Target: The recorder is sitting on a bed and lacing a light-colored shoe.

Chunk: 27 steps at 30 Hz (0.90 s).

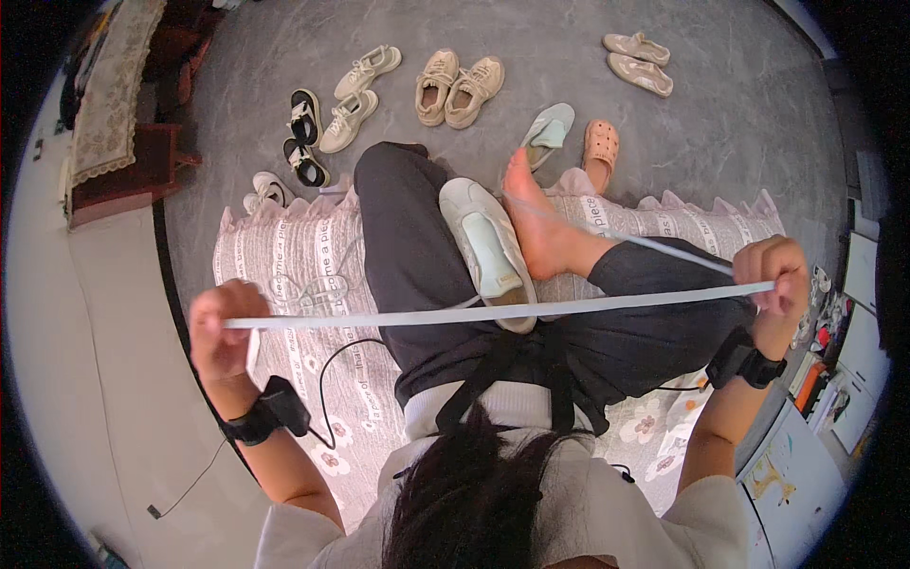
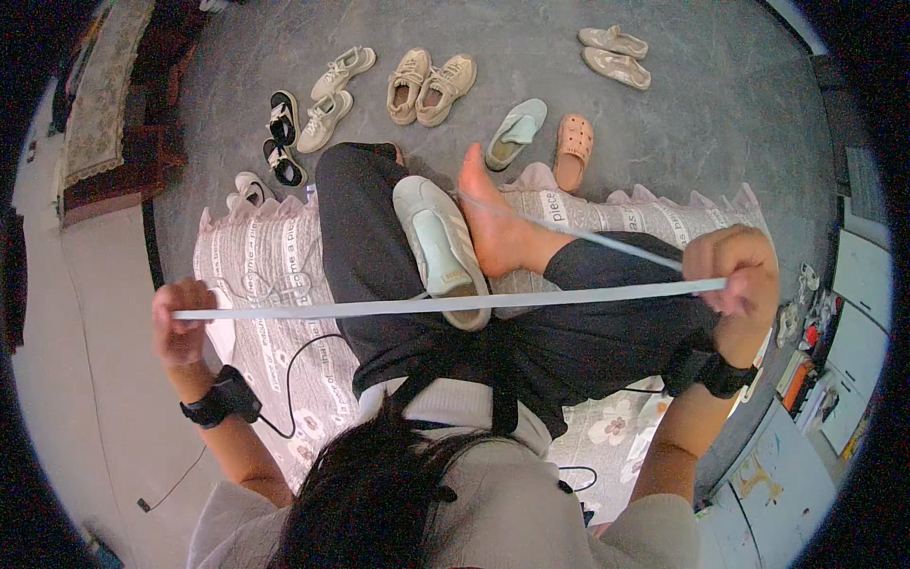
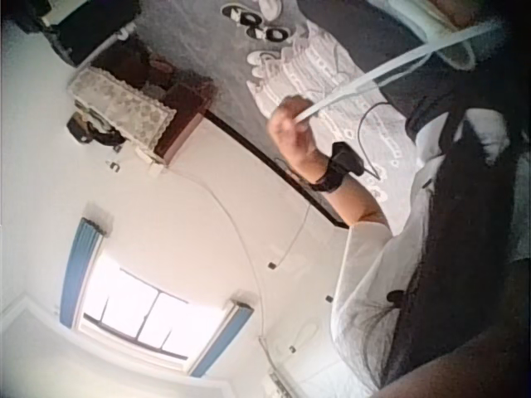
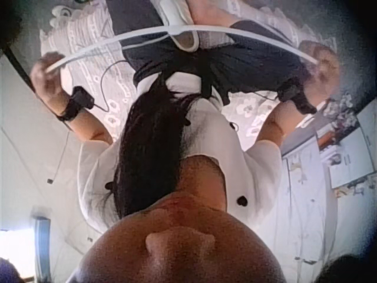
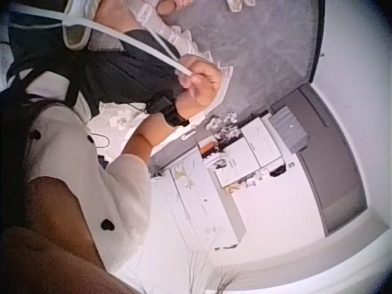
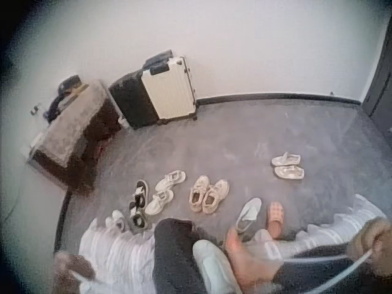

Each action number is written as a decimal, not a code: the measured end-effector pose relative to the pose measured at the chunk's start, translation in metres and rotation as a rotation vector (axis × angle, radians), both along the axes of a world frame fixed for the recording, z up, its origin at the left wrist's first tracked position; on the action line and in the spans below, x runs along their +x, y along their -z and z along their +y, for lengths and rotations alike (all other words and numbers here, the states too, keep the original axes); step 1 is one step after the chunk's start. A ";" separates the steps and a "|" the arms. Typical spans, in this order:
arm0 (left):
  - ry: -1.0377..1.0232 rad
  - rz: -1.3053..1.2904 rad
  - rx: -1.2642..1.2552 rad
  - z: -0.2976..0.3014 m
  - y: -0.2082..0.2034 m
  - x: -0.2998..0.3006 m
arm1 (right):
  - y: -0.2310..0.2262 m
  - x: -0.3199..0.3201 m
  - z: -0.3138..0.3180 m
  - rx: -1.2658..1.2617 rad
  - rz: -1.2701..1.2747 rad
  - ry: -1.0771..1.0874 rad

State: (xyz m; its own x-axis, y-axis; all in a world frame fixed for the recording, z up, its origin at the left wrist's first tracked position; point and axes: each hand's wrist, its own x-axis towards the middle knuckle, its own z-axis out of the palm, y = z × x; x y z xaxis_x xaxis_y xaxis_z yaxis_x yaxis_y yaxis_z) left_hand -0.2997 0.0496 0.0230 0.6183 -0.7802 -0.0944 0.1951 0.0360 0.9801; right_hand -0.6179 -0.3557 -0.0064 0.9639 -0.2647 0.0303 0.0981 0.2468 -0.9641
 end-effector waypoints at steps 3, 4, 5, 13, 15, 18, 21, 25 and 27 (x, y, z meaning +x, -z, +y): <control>-0.022 0.147 -0.196 0.030 -0.012 0.018 | 0.003 -0.008 -0.020 0.099 -0.069 0.028; -0.025 0.144 -0.196 0.039 -0.018 0.023 | 0.001 -0.010 -0.025 0.217 -0.102 0.105; -0.080 0.127 -0.215 0.049 -0.023 0.026 | 0.000 -0.013 -0.031 0.335 -0.134 0.182; -0.424 0.210 -0.097 0.123 -0.023 0.058 | 0.017 -0.033 -0.076 0.481 -0.142 0.192; -0.382 0.262 -0.141 0.140 -0.013 0.069 | 0.024 -0.043 -0.086 0.494 -0.108 0.236; -0.650 0.288 -0.083 0.176 0.005 0.086 | 0.013 -0.012 -0.049 0.352 0.102 0.800; -0.745 0.310 -0.093 0.215 0.027 0.101 | 0.030 -0.037 -0.079 0.288 0.168 0.726; -0.955 0.447 -0.045 0.270 0.052 0.122 | 0.072 -0.070 -0.109 0.368 0.160 0.195; -1.174 0.428 0.145 0.303 0.071 0.134 | 0.075 -0.067 -0.102 0.356 0.224 0.263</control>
